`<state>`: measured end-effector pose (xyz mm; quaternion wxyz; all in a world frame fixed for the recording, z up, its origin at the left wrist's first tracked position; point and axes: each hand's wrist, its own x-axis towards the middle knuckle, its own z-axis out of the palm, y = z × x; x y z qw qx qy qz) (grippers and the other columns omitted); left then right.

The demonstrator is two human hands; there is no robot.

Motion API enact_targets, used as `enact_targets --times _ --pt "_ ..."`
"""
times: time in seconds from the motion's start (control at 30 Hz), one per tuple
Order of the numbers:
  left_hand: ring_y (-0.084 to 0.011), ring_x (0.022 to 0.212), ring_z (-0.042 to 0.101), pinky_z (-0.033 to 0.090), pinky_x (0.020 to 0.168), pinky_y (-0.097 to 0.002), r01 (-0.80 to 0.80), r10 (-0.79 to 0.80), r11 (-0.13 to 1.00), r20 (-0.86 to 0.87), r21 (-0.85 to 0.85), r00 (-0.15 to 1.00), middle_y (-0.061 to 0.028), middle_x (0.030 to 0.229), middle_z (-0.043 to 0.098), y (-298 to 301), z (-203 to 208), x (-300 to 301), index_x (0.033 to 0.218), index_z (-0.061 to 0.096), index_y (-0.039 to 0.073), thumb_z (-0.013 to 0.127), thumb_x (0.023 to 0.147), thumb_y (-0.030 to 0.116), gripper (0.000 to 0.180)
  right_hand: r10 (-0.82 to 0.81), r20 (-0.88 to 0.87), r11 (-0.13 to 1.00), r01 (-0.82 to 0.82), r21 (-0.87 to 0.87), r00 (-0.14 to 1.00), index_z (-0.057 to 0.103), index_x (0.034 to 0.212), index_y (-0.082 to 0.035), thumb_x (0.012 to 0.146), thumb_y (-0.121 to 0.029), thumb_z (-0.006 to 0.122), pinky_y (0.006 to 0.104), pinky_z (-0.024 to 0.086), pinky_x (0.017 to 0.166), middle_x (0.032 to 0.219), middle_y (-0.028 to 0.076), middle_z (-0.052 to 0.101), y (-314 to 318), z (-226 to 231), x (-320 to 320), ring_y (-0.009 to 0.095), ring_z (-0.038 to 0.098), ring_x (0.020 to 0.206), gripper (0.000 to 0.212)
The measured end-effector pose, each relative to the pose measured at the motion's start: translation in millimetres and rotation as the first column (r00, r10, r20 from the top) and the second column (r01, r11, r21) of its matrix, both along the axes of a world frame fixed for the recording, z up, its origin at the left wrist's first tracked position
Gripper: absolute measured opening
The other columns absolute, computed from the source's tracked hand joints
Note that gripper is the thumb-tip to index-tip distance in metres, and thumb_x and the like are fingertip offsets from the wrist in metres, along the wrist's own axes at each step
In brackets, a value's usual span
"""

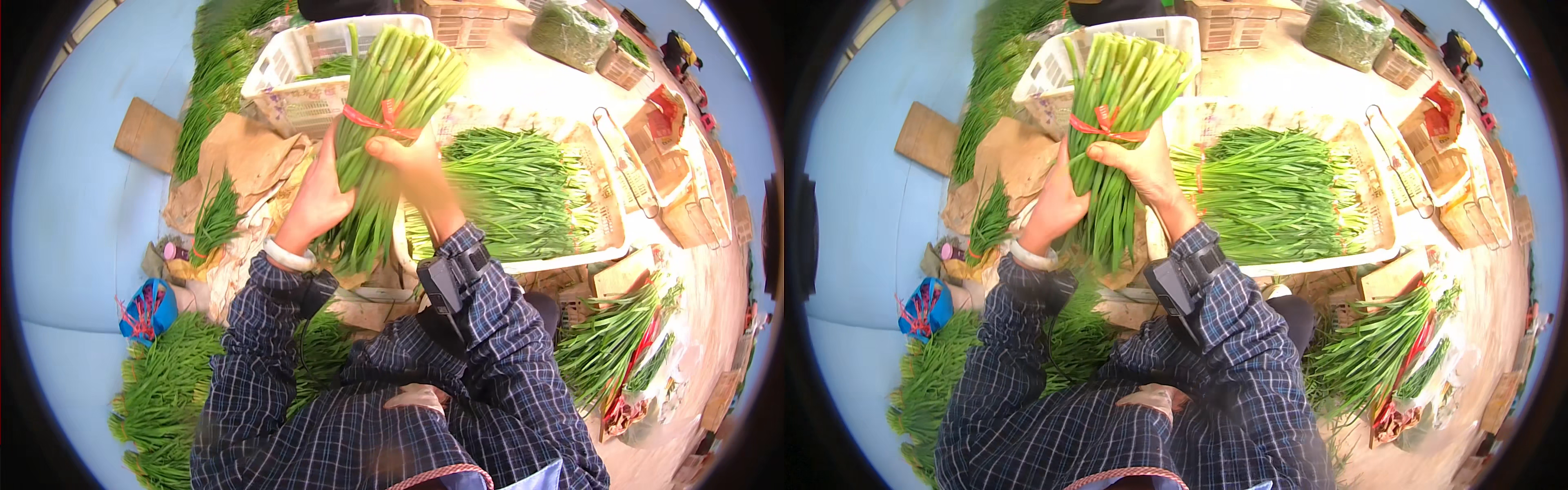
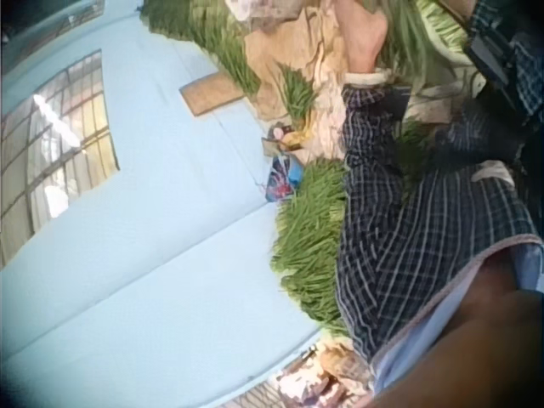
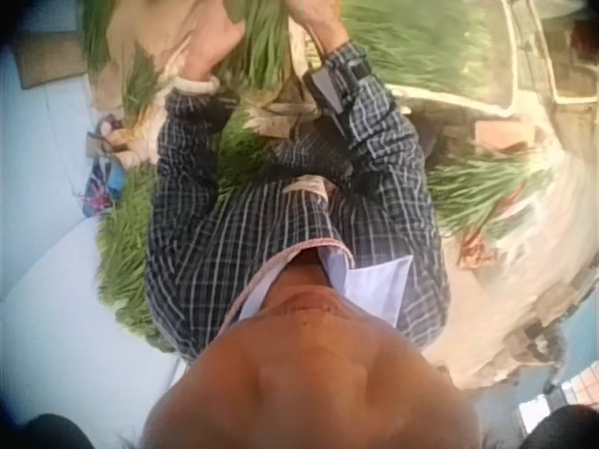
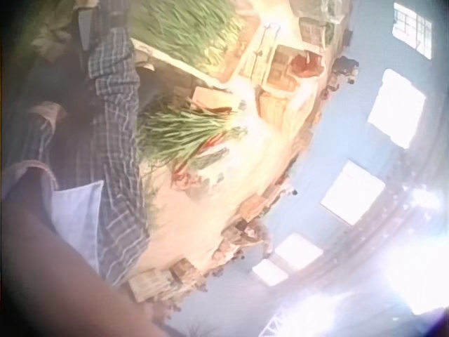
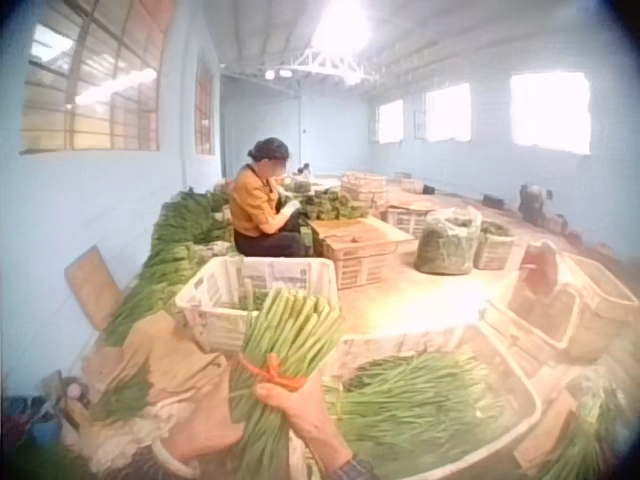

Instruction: Bundling and tying green vegetables with red bands.

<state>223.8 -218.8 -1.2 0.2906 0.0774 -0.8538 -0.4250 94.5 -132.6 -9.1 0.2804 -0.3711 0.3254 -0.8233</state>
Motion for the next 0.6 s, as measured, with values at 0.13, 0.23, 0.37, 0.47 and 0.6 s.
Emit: enact_targets --times 0.13,0.23,0.37,0.47,0.6 --pt "-0.0404 0.132 0.04 0.034 0.109 -0.0413 0.032 -0.024 0.996 0.094 -0.087 0.995 -0.0243 0.139 0.043 13.0 -7.4 -23.9 0.15 0.016 0.006 0.06 0.071 0.0 0.091 -0.133 0.142 0.989 0.14 -0.046 0.981 0.046 0.127 0.0 0.07 -0.017 0.084 0.0328 0.049 0.09 0.116 0.009 0.06 15.5 -11.1 -16.0 0.018 0.06 0.102 0.071" --pt "-0.0397 0.134 0.037 0.032 0.11 -0.0403 0.052 -0.04 0.993 0.112 -0.11 0.993 -0.025 0.141 0.04 18.8 -13.4 -35.9 0.15 0.016 0.007 0.061 0.068 -0.001 0.094 -0.057 0.211 0.998 0.064 -0.023 0.976 0.048 0.127 0.0 0.07 -0.021 0.084 0.0326 0.051 0.088 0.114 0.008 0.061 25.5 -25.2 -36.8 0.018 0.061 0.101 0.07" --pt "-0.0285 0.139 0.032 0.026 0.113 -0.0359 0.204 -0.22 0.973 0.152 0.112 0.964 -0.019 0.149 0.034 35.6 -5.2 -35.4 0.153 0.013 0.006 0.074 0.071 0.017 0.103 -0.241 0.099 0.97 0.237 0.052 0.965 0.055 0.121 -0.003 0.073 -0.028 0.078 0.0316 0.053 0.079 0.104 0.005 0.063 57.8 -29.1 -80.0 0.017 0.063 0.088 0.059" --pt "-0.0277 0.14 0.031 0.022 0.114 -0.0397 0.122 -0.136 0.969 0.049 0.213 0.99 -0.0152 0.15 0.034 14.9 -33.4 -20.6 0.154 0.011 0.011 0.076 0.075 0.027 0.103 -0.518 0.137 0.856 0.511 0.082 0.845 0.06 0.104 -0.012 0.08 -0.033 0.069 0.0311 0.048 0.078 0.09 -0.001 0.058 95.1 12.4 -114.6 0.013 0.057 0.085 0.034" --pt "-0.026 0.133 0.042 0.032 0.109 -0.0428 -0.127 0.121 0.923 0.04 0.362 0.992 -0.011 0.142 0.047 0.7 -81.1 -11.7 0.147 0.031 0.01 0.074 0.078 0.02 0.081 -0.581 -0.314 0.793 0.608 -0.014 0.751 0.05 0.123 -0.002 0.085 -0.021 0.069 0.0356 0.05 0.088 0.113 0.008 0.061 173.3 42.8 -244.3 0.019 0.06 0.098 0.047"
